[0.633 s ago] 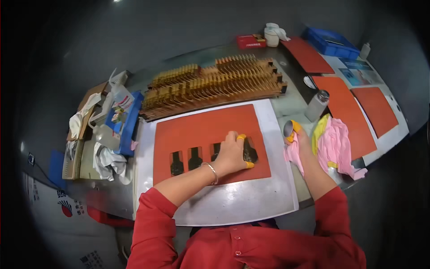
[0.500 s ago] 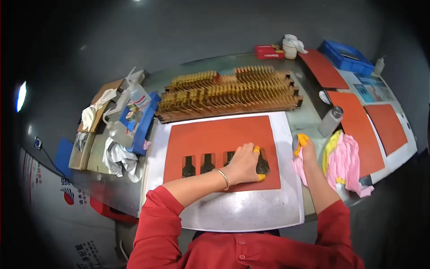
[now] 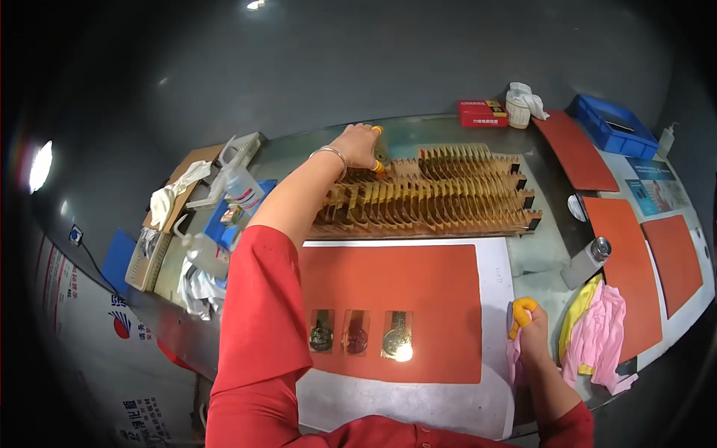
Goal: The person cleans four dark, rectangular medals arranged on a red mat using a yellow cloth. They repeatedly wipe the surface of each medal, occasionally dipping the cloth into a liquid bottle to re-wet it. The person handles the medals one by one, ensuring each is thoroughly wiped before moving to the next.
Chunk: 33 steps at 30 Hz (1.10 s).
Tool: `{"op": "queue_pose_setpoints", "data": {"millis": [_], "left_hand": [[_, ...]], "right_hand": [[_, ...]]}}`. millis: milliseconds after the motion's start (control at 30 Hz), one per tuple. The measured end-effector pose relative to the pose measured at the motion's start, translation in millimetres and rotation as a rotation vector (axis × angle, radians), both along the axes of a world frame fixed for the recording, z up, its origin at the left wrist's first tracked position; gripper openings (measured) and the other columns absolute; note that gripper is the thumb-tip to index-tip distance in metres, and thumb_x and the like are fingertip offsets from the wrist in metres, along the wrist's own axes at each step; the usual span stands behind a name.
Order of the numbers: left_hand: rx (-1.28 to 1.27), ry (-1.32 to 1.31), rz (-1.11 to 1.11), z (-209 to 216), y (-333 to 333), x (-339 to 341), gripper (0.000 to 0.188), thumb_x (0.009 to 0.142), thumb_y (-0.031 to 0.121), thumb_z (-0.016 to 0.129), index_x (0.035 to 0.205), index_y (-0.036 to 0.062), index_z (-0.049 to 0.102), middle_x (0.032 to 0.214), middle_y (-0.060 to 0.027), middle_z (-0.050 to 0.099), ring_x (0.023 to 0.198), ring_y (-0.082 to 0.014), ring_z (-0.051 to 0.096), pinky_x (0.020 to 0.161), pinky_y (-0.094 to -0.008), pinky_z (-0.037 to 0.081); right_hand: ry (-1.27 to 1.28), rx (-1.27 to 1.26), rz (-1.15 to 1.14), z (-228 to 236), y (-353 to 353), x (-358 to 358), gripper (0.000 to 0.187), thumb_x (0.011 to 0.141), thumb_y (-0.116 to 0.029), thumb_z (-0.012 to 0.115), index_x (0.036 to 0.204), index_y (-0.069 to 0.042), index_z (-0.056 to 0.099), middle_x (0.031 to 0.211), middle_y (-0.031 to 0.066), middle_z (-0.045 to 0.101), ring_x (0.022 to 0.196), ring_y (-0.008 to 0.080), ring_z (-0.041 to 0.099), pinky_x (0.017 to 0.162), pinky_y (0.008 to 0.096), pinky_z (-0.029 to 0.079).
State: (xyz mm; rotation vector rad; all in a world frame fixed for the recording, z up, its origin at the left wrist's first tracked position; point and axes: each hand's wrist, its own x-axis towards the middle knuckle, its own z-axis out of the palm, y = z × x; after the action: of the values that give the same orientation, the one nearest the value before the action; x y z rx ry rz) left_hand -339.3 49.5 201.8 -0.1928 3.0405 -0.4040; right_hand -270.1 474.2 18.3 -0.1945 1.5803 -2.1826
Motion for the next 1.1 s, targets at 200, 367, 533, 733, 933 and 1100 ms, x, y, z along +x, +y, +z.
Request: {"op": "queue_pose_setpoints", "data": {"millis": [200, 367, 533, 733, 933, 1100], "left_hand": [[-0.040, -0.258, -0.035, -26, 10, -44, 0.066, 0.070, 0.027, 0.065, 0.128, 0.0001, 0.045, 0.123, -0.0175, 0.051, 0.117, -0.0308, 0.044, 0.098, -0.0412, 0.036], [0.094, -0.331, 0.090, -21, 17, -47, 0.061, 0.072, 0.022, 0.063, 0.127, 0.0002, 0.046, 0.122, -0.0143, 0.053, 0.116, -0.0294, 0.047, 0.097, -0.0399, 0.039], [0.173, 0.116, -0.099, 5, 20, 5, 0.057, 0.078, 0.016, 0.063, 0.128, -0.0027, 0.042, 0.130, -0.0198, 0.045, 0.120, -0.0320, 0.045, 0.099, -0.0387, 0.038], [0.499, -0.026, -0.353, -68, 117, 188, 0.115, 0.049, 0.053, 0.082, 0.134, -0.0038, 0.031, 0.128, -0.0242, 0.039, 0.122, -0.0394, 0.034, 0.103, -0.0454, 0.028], [0.587, -0.081, -0.084, -120, 171, 237, 0.108, 0.050, 0.041, 0.086, 0.132, -0.0025, 0.030, 0.126, -0.0186, 0.032, 0.118, -0.0360, 0.030, 0.102, -0.0428, 0.026], [0.694, -0.048, -0.017, -116, 175, 249, 0.091, 0.057, 0.028, 0.083, 0.129, -0.0023, 0.036, 0.127, -0.0191, 0.033, 0.117, -0.0362, 0.033, 0.099, -0.0432, 0.030]], "right_hand": [[0.003, 0.026, 0.010, 1, 6, -2, 0.006, 0.084, -0.008, 0.059, 0.085, -0.003, 0.059, 0.066, -0.0003, 0.052, 0.049, 0.0070, 0.047, 0.045, 0.0202, 0.039], [0.037, 0.013, 0.018, -1, 3, 0, 0.007, 0.084, -0.009, 0.058, 0.086, -0.002, 0.059, 0.070, 0.0005, 0.054, 0.051, 0.0070, 0.049, 0.046, 0.0198, 0.039], [-0.033, 0.025, -0.015, 4, -5, 3, 0.008, 0.085, -0.010, 0.058, 0.085, -0.002, 0.059, 0.065, 0.0016, 0.053, 0.056, 0.0089, 0.050, 0.049, 0.0224, 0.038], [0.074, -0.032, 0.054, 11, -8, 1, 0.011, 0.086, -0.012, 0.058, 0.082, -0.002, 0.057, 0.063, 0.0015, 0.051, 0.057, 0.0086, 0.045, 0.052, 0.0235, 0.037], [0.108, -0.056, 0.057, 0, -7, -5, 0.010, 0.087, -0.012, 0.056, 0.084, -0.002, 0.058, 0.065, 0.0009, 0.052, 0.059, 0.0088, 0.047, 0.054, 0.0230, 0.038], [0.080, 0.018, -0.085, 8, -9, 5, 0.010, 0.085, -0.011, 0.057, 0.081, -0.002, 0.059, 0.064, 0.0005, 0.053, 0.056, 0.0076, 0.045, 0.051, 0.0227, 0.035]]}}
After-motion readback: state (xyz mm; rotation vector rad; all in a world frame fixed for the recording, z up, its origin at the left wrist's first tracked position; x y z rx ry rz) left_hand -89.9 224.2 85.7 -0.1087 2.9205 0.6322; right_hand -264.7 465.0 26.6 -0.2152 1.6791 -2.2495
